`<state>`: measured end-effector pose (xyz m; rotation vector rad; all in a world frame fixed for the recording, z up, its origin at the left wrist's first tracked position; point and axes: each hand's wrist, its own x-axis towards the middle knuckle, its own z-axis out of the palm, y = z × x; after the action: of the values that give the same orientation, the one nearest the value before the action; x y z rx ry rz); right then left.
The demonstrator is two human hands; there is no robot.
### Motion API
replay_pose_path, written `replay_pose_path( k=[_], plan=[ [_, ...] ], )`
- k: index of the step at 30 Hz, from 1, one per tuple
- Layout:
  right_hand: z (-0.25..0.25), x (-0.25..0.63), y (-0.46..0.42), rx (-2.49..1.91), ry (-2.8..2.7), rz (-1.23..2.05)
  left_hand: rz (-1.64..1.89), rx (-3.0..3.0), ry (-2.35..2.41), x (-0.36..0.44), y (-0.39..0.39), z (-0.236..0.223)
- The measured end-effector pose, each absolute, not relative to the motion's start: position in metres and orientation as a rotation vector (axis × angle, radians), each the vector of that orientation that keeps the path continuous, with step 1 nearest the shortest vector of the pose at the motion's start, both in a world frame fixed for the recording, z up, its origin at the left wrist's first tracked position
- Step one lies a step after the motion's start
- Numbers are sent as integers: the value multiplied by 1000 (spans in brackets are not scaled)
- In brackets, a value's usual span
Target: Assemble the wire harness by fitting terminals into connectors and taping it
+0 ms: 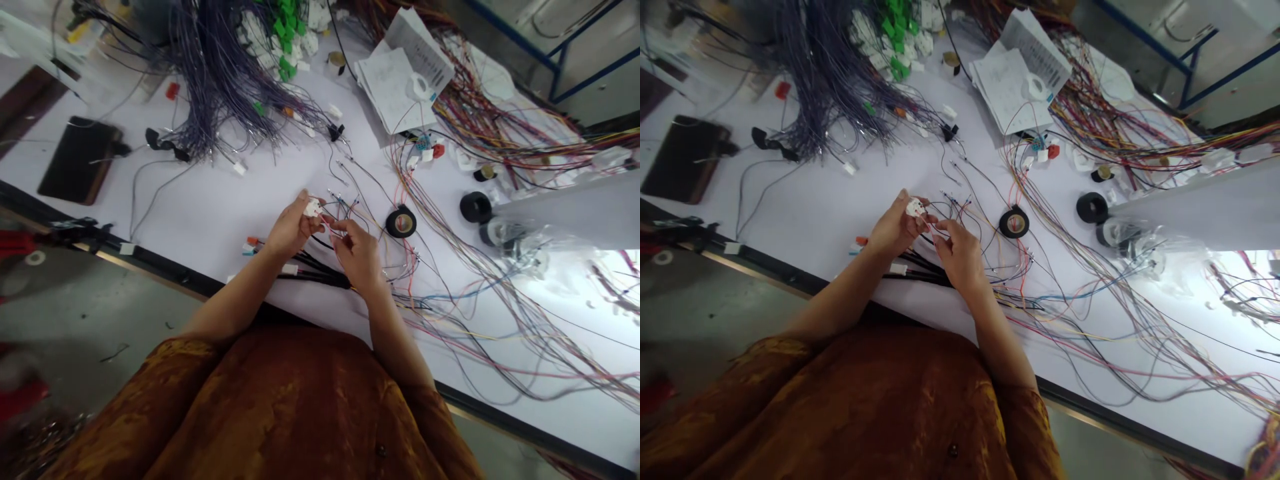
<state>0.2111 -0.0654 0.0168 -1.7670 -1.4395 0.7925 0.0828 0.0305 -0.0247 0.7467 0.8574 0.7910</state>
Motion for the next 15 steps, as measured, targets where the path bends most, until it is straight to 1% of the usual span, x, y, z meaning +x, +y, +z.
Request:
replay_pose_path(
  k=[4, 10, 15],
  plan=[
    [5, 210, -59, -1780, -1469, 768, 804, 697, 801, 79, 31, -28],
    [7, 220, -73, -1751, -1291, 520, 847, 743, 872, 79, 36, -34],
    [1, 220, -72, -1741, -1342, 566, 857, 768, 811, 81, 32, -33]
  ],
)
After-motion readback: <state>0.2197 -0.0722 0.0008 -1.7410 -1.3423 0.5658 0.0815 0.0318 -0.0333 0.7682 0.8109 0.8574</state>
